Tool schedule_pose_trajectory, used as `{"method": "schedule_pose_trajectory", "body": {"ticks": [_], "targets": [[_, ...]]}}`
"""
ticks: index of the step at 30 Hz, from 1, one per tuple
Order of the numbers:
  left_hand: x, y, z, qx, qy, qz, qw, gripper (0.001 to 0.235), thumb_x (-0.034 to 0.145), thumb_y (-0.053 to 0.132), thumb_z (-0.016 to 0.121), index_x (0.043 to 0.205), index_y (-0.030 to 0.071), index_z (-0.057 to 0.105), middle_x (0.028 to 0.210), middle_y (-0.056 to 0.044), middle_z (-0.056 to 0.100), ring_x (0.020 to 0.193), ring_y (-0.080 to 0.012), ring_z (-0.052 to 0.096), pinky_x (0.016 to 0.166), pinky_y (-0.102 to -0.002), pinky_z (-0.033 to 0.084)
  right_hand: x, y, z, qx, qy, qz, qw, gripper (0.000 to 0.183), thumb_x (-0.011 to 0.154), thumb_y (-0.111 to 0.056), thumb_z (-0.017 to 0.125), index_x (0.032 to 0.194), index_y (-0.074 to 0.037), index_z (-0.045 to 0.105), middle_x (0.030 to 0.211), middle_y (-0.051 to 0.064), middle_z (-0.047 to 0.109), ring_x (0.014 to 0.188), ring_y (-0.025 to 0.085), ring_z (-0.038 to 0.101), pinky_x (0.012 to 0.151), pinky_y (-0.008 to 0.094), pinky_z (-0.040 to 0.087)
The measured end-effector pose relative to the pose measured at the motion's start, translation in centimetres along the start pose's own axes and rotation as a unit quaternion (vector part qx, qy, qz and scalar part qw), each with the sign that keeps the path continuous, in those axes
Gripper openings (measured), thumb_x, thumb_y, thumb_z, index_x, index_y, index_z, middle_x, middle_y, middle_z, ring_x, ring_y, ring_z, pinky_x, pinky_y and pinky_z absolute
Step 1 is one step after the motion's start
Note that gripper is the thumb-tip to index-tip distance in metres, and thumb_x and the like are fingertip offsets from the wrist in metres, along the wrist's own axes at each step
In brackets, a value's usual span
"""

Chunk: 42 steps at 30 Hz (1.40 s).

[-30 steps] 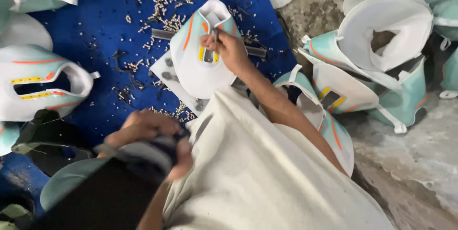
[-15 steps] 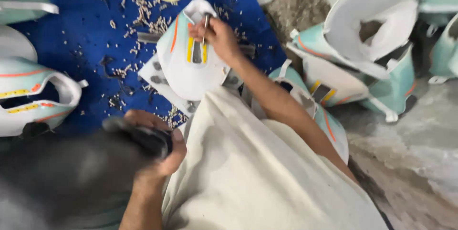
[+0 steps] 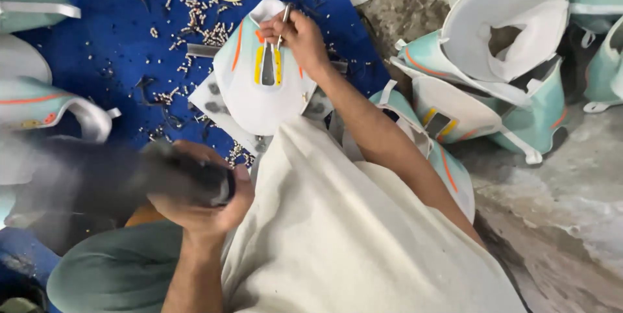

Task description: The person sits on the floor of a workshop and trims excess material from decorated foam shoe upper components using a large cleaver-style knife, holding each upper on a cloth over their lap. They rotate the uppers to trim different edges, set finished pieces aside, and pick up new uppers from the surrounding pile, occasionally using a small punch-like tool on the pieces.

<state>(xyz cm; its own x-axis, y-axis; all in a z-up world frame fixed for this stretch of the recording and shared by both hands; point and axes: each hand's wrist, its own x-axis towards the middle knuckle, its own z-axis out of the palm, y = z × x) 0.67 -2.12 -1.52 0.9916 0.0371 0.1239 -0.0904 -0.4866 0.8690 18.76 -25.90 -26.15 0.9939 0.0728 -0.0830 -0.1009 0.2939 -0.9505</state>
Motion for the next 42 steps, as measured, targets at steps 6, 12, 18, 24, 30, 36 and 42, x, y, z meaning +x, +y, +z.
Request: {"method": "schedule_pose_trajectory", "body": {"ticks": [6,12,18,24,30,36,42], "targets": [[1.3,-8.6,6.7,0.224,-0.107,-0.065,0.966,0.057,0.071,0.034,0.093,0.105,0.001,0.061,0.077,-0.014,0.068,0.065,-0.0357,0.071,0.062,-0.044,0.053,-3.8,-1.4,2.4,-0.347,0.019,-0.192,0.918,0.019,0.108,-0.015,0.06,0.119,0.0,0.066,0.109,0.017,0.077,0.104,0.027,0.075,0.088,0.034,0.061],[0.1,-4.2,3.3,0.018,-0.015,-0.059,0.998,0.04,0.078,0.023,0.084,0.104,0.002,0.061,0.084,-0.007,0.071,0.073,-0.0214,0.067,0.071,-0.033,0.058,0.9,0.6,-0.1,0.079,0.083,-0.004,0.993,0.024,0.106,-0.022,0.057,0.109,0.001,0.059,0.103,0.016,0.077,0.093,0.024,0.077,0.082,0.035,0.066],[0.8,0.4,0.1,-0.126,0.028,0.064,0.99,0.046,0.074,0.027,0.079,0.102,0.009,0.048,0.084,-0.004,0.062,0.075,-0.0095,0.058,0.073,-0.034,0.05,-0.1,-1.4,1.7,-0.124,0.07,-0.082,0.986,0.018,0.105,-0.017,0.059,0.103,0.001,0.06,0.11,0.013,0.078,0.101,0.02,0.079,0.086,0.032,0.065],[2.2,-9.6,7.4,0.221,-0.113,-0.049,0.968,0.054,0.067,0.031,0.091,0.1,0.0,0.063,0.077,-0.018,0.069,0.07,-0.0351,0.067,0.066,-0.046,0.055,-2.4,-2.7,2.9,-0.283,0.032,-0.223,0.932,0.016,0.108,-0.009,0.057,0.116,0.003,0.066,0.122,0.013,0.073,0.115,0.022,0.071,0.098,0.034,0.058],[1.2,-3.9,3.7,0.034,-0.044,-0.079,0.995,0.045,0.075,0.02,0.085,0.108,-0.001,0.061,0.085,-0.012,0.073,0.072,-0.0147,0.07,0.07,-0.032,0.057,1.4,1.6,-1.0,0.121,0.112,-0.037,0.986,0.026,0.109,-0.024,0.055,0.105,0.001,0.061,0.11,0.02,0.074,0.101,0.027,0.075,0.091,0.04,0.064],[2.2,4.1,0.8,-0.186,0.042,-0.002,0.982,0.056,0.069,0.021,0.078,0.114,0.0,0.051,0.085,-0.001,0.05,0.067,-0.0105,0.051,0.061,-0.023,0.046,0.9,0.1,0.4,0.049,0.097,-0.069,0.992,0.022,0.108,-0.019,0.055,0.104,0.002,0.059,0.112,0.018,0.074,0.103,0.026,0.076,0.092,0.037,0.063],[3.6,-7.0,6.6,0.095,-0.049,0.052,0.993,0.051,0.071,0.021,0.084,0.109,0.003,0.056,0.077,-0.014,0.063,0.068,-0.0304,0.064,0.066,-0.039,0.053,-1.2,-1.1,1.2,-0.32,0.076,-0.212,0.92,0.02,0.106,-0.01,0.054,0.114,0.004,0.066,0.115,0.018,0.075,0.106,0.031,0.074,0.089,0.037,0.06]]}}
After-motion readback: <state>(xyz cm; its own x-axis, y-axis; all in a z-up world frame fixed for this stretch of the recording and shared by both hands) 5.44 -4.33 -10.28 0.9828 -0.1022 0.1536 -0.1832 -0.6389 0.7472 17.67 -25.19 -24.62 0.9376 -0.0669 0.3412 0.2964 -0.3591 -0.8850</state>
